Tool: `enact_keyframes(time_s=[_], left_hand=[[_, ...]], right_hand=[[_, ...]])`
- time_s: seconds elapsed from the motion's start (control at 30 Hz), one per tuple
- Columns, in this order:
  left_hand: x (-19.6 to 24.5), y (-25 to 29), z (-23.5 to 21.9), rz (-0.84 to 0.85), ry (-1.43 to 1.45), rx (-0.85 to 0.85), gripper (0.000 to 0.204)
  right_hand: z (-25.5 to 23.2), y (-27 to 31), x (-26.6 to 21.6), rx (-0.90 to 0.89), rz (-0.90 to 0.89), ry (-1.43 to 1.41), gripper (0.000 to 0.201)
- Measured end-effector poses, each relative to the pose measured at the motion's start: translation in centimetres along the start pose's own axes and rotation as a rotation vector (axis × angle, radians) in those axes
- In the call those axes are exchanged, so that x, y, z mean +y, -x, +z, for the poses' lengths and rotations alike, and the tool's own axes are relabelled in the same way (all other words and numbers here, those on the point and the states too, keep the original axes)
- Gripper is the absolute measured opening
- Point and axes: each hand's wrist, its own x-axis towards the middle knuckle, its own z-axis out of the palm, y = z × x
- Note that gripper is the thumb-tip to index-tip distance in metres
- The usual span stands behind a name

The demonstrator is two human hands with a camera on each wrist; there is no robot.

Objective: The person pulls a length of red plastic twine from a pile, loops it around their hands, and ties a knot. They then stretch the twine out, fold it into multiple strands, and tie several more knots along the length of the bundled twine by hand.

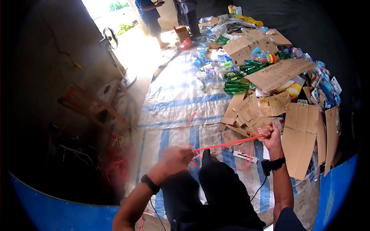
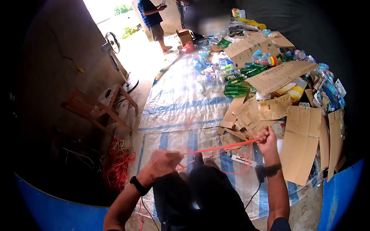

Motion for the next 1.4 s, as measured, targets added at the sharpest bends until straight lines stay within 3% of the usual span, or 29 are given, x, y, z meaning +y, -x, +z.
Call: enact_keyframes(time_s=[0.1, 0.17, 0.23, 0.27, 0.3, 0.33, 0.4, 0.47, 0.63, 0.7, 0.73, 0.83, 0.97, 1.07, 1.17, 1.33, 1.4], left_hand=[[-2.0, 1.2, -0.4, -0.097, -0.094, -0.056, 0.02], [-3.3, 2.4, -0.2, -0.076, -0.064, 0.058, 0.019], [-3.5, 3.3, 0.5, -0.471, 0.486, 0.048, 0.025], [-4.5, 3.7, 0.2, -0.361, 0.425, 0.0, 0.03], [-5.2, 4.0, 0.1, -0.245, 0.369, -0.04, 0.035], [-3.9, 3.5, -0.5, -0.364, 0.396, -0.08, 0.038], [-1.7, 3.1, -1.7, -0.505, 0.438, -0.144, 0.041], [-1.4, 3.0, -2.0, -0.375, 0.382, -0.159, 0.044], [-2.6, 3.5, -2.0, -0.396, 0.402, -0.194, 0.044], [-2.5, 3.3, -2.3, -0.245, 0.404, -0.174, 0.047], [-2.0, 3.1, -2.8, -0.358, 0.475, -0.202, 0.047], [-2.1, 3.0, -2.8, -0.463, 0.561, -0.156, 0.047], [-1.7, 2.3, -4.5, -0.466, 0.432, -0.19, 0.048], [-2.5, 2.4, -4.6, -0.47, 0.446, -0.168, 0.046], [-2.5, 2.3, -5.3, -0.457, 0.43, -0.166, 0.045], [-2.7, 2.8, -4.8, -0.455, 0.412, -0.211, 0.045], [-2.4, 2.7, -4.8, -0.443, 0.407, -0.261, 0.044]], right_hand=[[-2.1, 0.1, -2.9, 0.077, -0.114, 0.13, 0.028], [-4.0, 0.0, -5.2, 0.01, -0.163, 0.207, 0.029], [-6.9, -0.4, -8.2, -0.114, -0.142, 0.271, 0.03], [-7.6, -0.4, -9.5, -0.168, -0.121, 0.291, 0.03], [-6.3, 0.8, -9.7, -0.048, -0.14, 0.269, 0.029], [-4.3, 2.0, -9.8, 0.065, -0.162, 0.249, 0.029], [-4.4, 2.1, -11.7, -0.004, -0.146, 0.258, 0.028], [-3.6, 2.6, -13.1, -0.019, -0.127, 0.237, 0.028], [-6.2, 0.3, -17.4, -0.102, -0.137, 0.223, 0.027], [-6.9, -0.6, -19.0, -0.136, -0.131, 0.204, 0.027], [-7.1, -1.0, -19.4, -0.137, -0.117, 0.201, 0.027], [-6.2, -1.3, -19.3, -0.144, -0.143, 0.244, 0.026], [-6.1, -1.5, -18.9, -0.142, -0.186, 0.23, 0.024], [-6.3, -1.7, -19.0, -0.018, -0.252, 0.342, 0.02], [-9.2, -3.2, -21.9, 0.0, -0.238, 0.469, 0.019], [-13.2, -5.0, -26.0, -0.137, -0.143, 0.49, 0.024], [-13.5, -5.2, -26.1, -0.055, -0.187, 0.494, 0.024]])
